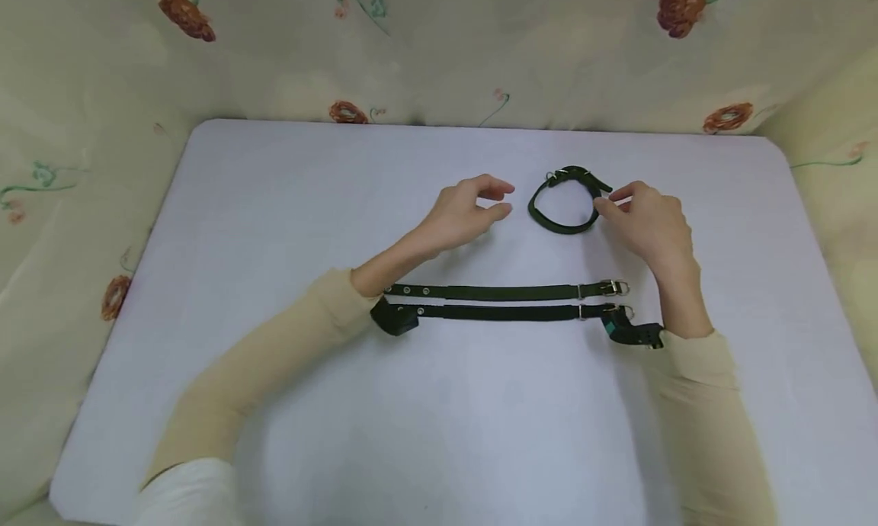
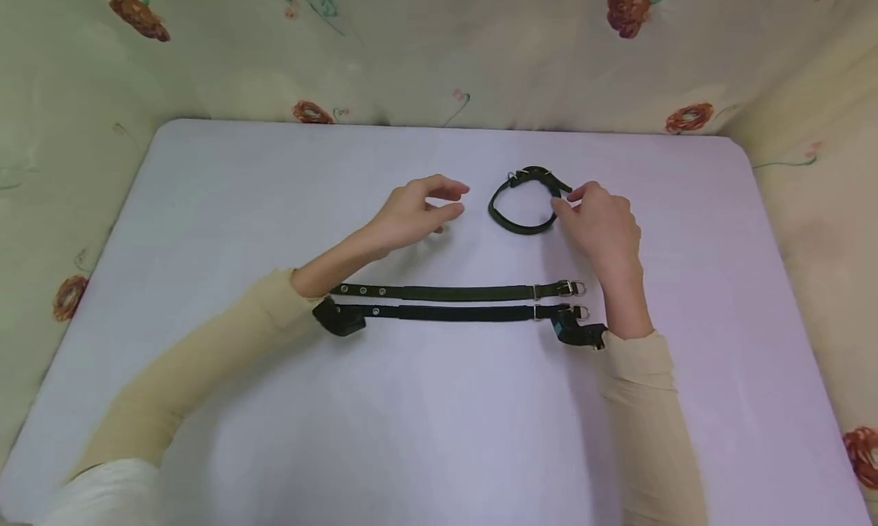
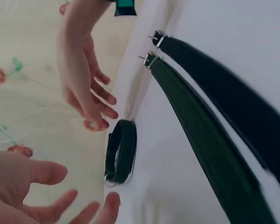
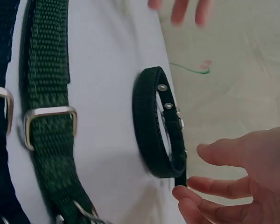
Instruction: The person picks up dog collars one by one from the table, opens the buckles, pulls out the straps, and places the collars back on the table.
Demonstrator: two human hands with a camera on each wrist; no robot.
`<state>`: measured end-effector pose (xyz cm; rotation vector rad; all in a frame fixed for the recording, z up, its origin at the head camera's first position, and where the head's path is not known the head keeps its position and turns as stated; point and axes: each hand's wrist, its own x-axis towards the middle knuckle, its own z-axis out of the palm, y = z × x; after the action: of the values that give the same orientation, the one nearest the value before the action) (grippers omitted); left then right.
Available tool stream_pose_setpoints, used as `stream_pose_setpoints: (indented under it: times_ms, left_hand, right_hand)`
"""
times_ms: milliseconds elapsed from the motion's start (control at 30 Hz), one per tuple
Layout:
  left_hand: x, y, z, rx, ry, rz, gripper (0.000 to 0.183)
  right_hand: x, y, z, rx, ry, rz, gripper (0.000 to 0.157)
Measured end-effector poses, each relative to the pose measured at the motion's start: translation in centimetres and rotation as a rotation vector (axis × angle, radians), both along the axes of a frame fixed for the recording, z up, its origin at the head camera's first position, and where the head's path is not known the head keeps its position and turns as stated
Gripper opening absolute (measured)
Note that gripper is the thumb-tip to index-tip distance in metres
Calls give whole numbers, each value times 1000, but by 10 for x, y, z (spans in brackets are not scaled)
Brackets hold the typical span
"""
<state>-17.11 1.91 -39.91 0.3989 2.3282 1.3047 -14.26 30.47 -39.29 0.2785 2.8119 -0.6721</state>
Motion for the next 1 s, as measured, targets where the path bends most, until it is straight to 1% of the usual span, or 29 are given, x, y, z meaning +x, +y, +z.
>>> stream_pose_setpoints:
  times_ms: [67,133,233,300,367,433,500,533,600,633,733,833,933,1000]
  left_hand:
    - [-7,19,-4,8,-85,31,46]
    - [-11,33,-8,9,-158,60,51]
    - [-16,50,-13,26,-247,86,55]
    - [-18,57,-15,63,-298,101,55]
    - [-17,62,-15,118,-351,132,56]
    - [-15,62,-13,183,-399,181,56]
    - [-10,59,-10,246,-436,232,57]
    - [-7,56,-7,267,-440,255,57]
    - [1,47,-2,307,-433,283,58]
    - [5,41,-1,318,-422,287,58]
    - [22,22,3,304,-351,258,58]
    - [42,1,2,246,-238,201,55]
    - [62,-18,0,179,-91,147,50]
    - [76,-27,-1,136,3,135,48]
  right_hand:
    - [-3,-5,-4,4,-11,-18,67]
    - [-5,-9,-9,6,-22,-31,66]
    - [-6,-13,-15,21,-16,-41,61]
    - [-4,-13,-18,29,5,-42,56]
    - [-2,-15,-19,28,33,-38,50]
    - [1,-18,-18,8,66,-38,45]
    - [6,-22,-15,-28,106,-43,42]
    - [9,-25,-12,-48,129,-44,41]
    - [16,-32,-6,-103,180,-47,40]
    - [21,-35,-3,-133,205,-45,40]
    - [37,-45,4,-232,257,-27,41]
    - [54,-56,8,-317,294,7,44]
    - [70,-68,11,-374,307,49,45]
    - [79,-76,13,-395,308,79,44]
